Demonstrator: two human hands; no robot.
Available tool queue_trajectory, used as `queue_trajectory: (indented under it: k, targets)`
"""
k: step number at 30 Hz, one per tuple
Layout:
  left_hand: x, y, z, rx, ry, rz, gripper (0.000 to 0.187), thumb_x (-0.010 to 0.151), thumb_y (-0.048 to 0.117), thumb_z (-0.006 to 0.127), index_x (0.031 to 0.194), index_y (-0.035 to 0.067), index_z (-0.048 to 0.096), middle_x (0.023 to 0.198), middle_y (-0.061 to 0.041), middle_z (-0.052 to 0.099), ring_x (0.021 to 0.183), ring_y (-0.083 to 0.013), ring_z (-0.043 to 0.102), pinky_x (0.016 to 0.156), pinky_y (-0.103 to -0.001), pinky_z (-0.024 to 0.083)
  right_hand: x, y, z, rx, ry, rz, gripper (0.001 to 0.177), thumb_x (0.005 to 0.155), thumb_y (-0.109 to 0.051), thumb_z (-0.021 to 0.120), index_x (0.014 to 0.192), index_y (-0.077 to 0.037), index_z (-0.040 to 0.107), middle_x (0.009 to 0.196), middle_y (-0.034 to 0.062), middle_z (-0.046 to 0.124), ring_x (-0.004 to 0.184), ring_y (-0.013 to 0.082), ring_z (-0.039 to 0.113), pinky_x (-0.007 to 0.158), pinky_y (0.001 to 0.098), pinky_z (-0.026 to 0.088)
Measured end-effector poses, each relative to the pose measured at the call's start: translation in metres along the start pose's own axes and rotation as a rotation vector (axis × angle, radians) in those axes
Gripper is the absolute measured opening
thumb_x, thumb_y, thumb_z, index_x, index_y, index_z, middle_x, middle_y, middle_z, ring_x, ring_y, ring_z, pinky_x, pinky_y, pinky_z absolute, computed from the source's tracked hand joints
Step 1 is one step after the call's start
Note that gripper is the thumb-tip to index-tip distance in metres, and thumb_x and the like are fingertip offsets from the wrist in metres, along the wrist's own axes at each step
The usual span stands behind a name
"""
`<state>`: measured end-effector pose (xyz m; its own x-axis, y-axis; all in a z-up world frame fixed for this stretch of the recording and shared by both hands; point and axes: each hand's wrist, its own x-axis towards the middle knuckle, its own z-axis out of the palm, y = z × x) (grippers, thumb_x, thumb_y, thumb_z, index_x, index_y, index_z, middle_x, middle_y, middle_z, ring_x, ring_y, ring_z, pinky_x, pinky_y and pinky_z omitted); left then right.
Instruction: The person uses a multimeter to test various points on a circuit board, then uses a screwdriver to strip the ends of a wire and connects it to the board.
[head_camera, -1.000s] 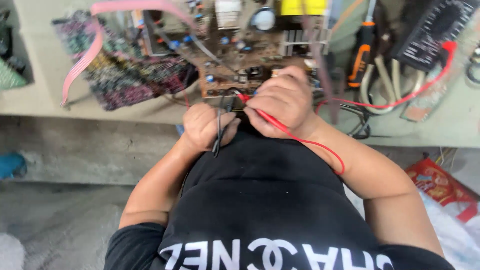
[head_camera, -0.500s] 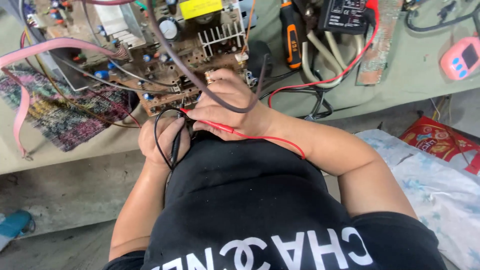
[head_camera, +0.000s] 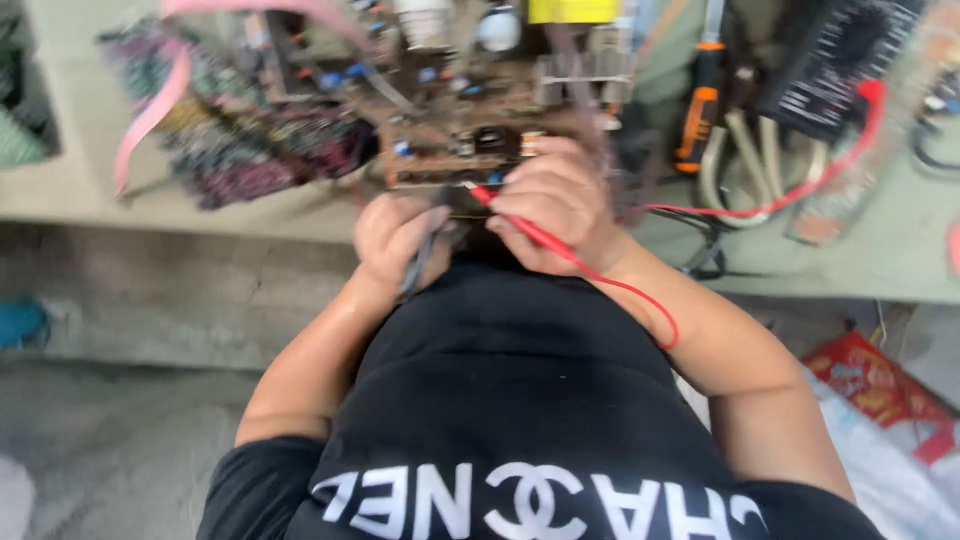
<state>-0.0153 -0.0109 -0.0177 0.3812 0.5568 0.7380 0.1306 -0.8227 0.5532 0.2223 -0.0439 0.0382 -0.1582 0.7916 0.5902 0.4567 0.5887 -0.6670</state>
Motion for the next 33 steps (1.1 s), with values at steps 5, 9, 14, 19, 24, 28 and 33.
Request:
queue_trajectory:
  k: [5,9,14,19,24,28,33]
  targets:
    - [0.021,0.004,0.000,0.095,0.068,0.011,0.011,0.087,0.007,0.072,0.095,0.000,0.074,0.087,-0.017,0.069,0.057,-0.0296,0.060,0.054,-0.040,0.054,0.008,-0.002,0.004,-0.050,0.021,-0.051,0.015,0.096,-0.021,0.079,0.096,-0.005,0.079,0.086,0.0097,0.073,0.079,0.0314,0.069,0.097,0.0551,0.053]
    - [0.018,0.004,0.003,0.088,0.085,0.007,0.007,0.087,0.007,0.070,0.091,0.001,0.071,0.084,-0.016,0.067,0.056,-0.0284,0.059,0.055,-0.039,0.053,0.009,-0.001,0.005,-0.086,0.010,-0.067,0.014,0.095,-0.020,0.079,0.092,-0.007,0.080,0.089,0.0090,0.072,0.079,0.0307,0.071,0.094,0.0543,0.053]
    - [0.000,-0.005,0.003,-0.007,0.070,-0.007,0.012,0.094,0.013,0.066,0.098,0.003,0.072,0.083,-0.015,0.066,0.060,-0.0308,0.061,0.056,-0.040,0.053,0.018,-0.002,0.012,-0.106,-0.007,-0.074,0.013,0.097,-0.022,0.079,0.089,-0.012,0.080,0.092,0.0075,0.077,0.078,0.0271,0.070,0.096,0.0515,0.049]
    - [-0.001,-0.008,0.005,-0.037,0.072,-0.007,0.014,0.099,0.017,0.064,0.100,0.005,0.072,0.083,-0.015,0.064,0.061,-0.0314,0.061,0.057,-0.040,0.052,0.021,-0.002,0.015,-0.108,-0.008,-0.038,0.014,0.098,-0.023,0.080,0.088,-0.012,0.079,0.092,0.0061,0.079,0.077,0.0258,0.071,0.095,0.0486,0.048]
    - [-0.001,-0.008,0.005,-0.052,0.092,0.005,0.016,0.102,0.019,0.062,0.101,0.006,0.071,0.084,-0.015,0.064,0.062,-0.0310,0.060,0.057,-0.039,0.051,0.022,-0.002,0.018,-0.120,-0.007,-0.052,0.017,0.100,-0.024,0.078,0.090,-0.011,0.080,0.092,0.0074,0.078,0.078,0.0263,0.069,0.095,0.0508,0.046]
    - [0.010,-0.005,0.001,-0.038,0.061,0.024,0.017,0.104,0.016,0.058,0.102,0.004,0.070,0.085,-0.015,0.064,0.063,-0.0317,0.061,0.056,-0.039,0.050,0.027,-0.007,0.021,-0.170,-0.010,-0.099,0.022,0.103,-0.029,0.074,0.091,-0.011,0.078,0.093,0.0075,0.078,0.080,0.0254,0.069,0.104,0.0534,0.046]
    - [0.010,-0.004,0.000,-0.042,0.054,0.015,0.020,0.105,0.015,0.055,0.100,0.002,0.070,0.085,-0.017,0.063,0.063,-0.0319,0.061,0.056,-0.039,0.051,0.024,-0.006,0.022,-0.182,-0.019,-0.092,0.026,0.103,-0.032,0.072,0.088,-0.011,0.076,0.092,0.0071,0.078,0.078,0.0266,0.070,0.100,0.0524,0.053]
